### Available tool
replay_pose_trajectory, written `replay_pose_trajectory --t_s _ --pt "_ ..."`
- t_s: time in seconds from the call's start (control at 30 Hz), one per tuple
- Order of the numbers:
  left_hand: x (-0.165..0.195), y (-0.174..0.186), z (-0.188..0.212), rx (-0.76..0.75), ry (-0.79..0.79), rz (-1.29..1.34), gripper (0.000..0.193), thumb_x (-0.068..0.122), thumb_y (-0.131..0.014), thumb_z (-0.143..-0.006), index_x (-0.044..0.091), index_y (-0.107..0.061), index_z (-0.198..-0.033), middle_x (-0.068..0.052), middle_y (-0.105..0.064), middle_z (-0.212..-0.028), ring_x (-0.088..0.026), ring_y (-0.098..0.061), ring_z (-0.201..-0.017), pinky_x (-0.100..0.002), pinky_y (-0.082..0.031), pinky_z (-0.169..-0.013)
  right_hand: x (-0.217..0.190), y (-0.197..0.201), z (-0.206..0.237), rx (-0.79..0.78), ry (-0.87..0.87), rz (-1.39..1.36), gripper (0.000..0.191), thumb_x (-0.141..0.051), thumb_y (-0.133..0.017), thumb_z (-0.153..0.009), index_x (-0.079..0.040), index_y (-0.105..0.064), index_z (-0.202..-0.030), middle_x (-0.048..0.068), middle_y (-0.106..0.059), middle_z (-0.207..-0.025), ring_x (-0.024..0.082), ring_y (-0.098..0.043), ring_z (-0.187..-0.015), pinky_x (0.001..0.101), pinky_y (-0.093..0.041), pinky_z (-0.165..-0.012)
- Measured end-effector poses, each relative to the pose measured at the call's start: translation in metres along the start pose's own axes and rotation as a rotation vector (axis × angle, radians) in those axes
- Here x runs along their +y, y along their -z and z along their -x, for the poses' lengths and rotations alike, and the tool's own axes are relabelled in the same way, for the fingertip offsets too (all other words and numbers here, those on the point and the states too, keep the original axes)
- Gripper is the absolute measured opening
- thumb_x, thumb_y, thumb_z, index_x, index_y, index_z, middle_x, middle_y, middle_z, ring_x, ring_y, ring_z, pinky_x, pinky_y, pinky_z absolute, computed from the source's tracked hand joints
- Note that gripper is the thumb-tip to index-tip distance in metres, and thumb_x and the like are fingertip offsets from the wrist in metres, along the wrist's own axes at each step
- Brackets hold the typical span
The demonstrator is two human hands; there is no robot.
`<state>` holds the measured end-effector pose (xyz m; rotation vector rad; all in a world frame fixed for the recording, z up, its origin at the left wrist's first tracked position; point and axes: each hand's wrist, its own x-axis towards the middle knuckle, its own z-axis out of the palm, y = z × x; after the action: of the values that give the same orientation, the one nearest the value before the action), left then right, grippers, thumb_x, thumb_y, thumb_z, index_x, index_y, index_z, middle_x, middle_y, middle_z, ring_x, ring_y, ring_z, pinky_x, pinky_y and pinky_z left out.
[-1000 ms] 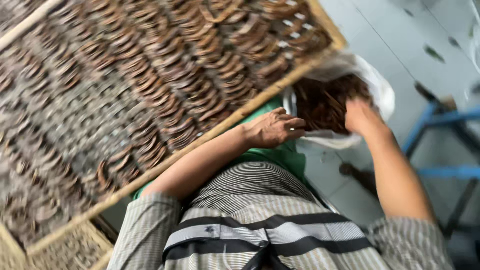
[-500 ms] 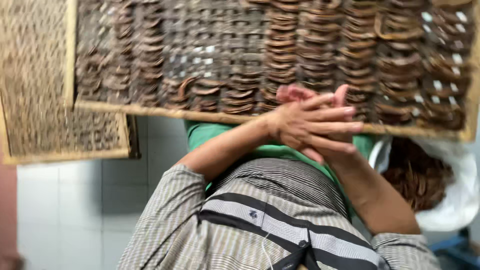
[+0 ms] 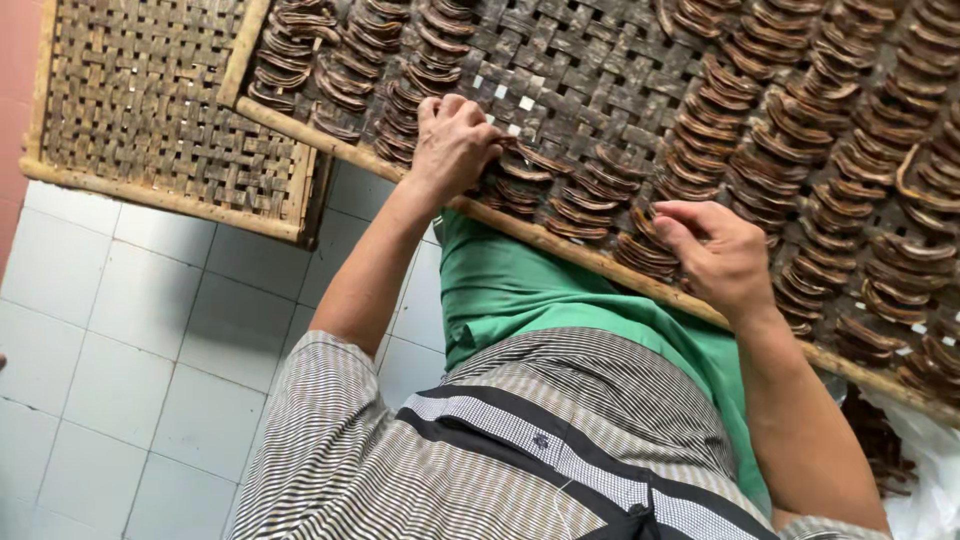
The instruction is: The person sits on the floor in front of woven bamboo trays covered with dried pods. They pick up pods one at a time, inspect each by hand, and place accepted pods into a white plastic sack beside them, occasionally gathering a handful from the tray.
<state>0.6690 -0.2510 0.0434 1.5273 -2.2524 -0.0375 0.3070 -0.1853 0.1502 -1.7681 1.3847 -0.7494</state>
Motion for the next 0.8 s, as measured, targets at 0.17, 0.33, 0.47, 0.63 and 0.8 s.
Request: replay_pose_trajectory --t_s 0.17,0.33,0.47,0.63,0.8 --pt "-0.014 0.007 -0.004 0.188 0.029 0.213 0.013 0.023 -0.079 -0.093 0.014 -0.071 -0.099 0.0 -0.069 -0.102 -0.024 -0.061 -0.111 -0.047 -0.04 -0.098 -0.001 -0.049 -0.068 -0.171 0.189 0.208 0.022 -0.024 -0.075 -0.098 -0.007 -0.077 -0.112 0.011 -0.075 -0.1 0.02 -0.071 -0.084 0.0311 -0.056 -0.076" --pt "-0.036 0.022 -0.002 0.238 0.205 0.495 0.016 0.016 -0.074 -0.099 0.013 -0.067 -0.113 0.0 -0.071 -0.107 -0.023 -0.065 -0.104 -0.041 -0.044 -0.096 -0.003 -0.121 -0.13 -0.202 0.398 0.395 0.018 -0.028 -0.076 -0.098 -0.011 -0.078 -0.104 0.011 -0.071 -0.094 0.028 -0.069 -0.088 0.04 -0.056 -0.077" --pt "-0.059 0.025 -0.006 0.095 0.055 0.236 0.013 0.015 -0.074 -0.093 0.017 -0.07 -0.105 0.0 -0.069 -0.103 -0.024 -0.062 -0.107 -0.044 -0.04 -0.096 -0.001 -0.163 -0.151 -0.105 0.442 0.571 0.016 -0.028 -0.078 -0.092 -0.012 -0.076 -0.097 0.009 -0.067 -0.091 0.031 -0.067 -0.087 0.0435 -0.055 -0.073" --pt "-0.069 0.013 -0.012 -0.078 -0.024 0.075 0.018 0.019 -0.074 -0.087 0.015 -0.07 -0.104 -0.004 -0.063 -0.103 -0.026 -0.056 -0.108 -0.049 -0.036 -0.097 0.007 -0.182 -0.156 -0.059 0.528 0.669 0.009 -0.019 -0.072 -0.093 -0.01 -0.069 -0.09 0.011 -0.064 -0.088 0.031 -0.066 -0.082 0.0432 -0.055 -0.071" --pt "-0.08 0.004 -0.014 -0.088 -0.035 0.028 0.012 0.016 -0.071 -0.089 0.014 -0.069 -0.101 -0.006 -0.06 -0.106 -0.026 -0.055 -0.113 -0.05 -0.033 -0.103 0.019 -0.186 -0.169 0.149 0.482 0.644 0.005 -0.009 -0.055 -0.105 -0.004 -0.054 -0.104 0.011 -0.059 -0.087 0.025 -0.063 -0.076 0.0372 -0.053 -0.064"
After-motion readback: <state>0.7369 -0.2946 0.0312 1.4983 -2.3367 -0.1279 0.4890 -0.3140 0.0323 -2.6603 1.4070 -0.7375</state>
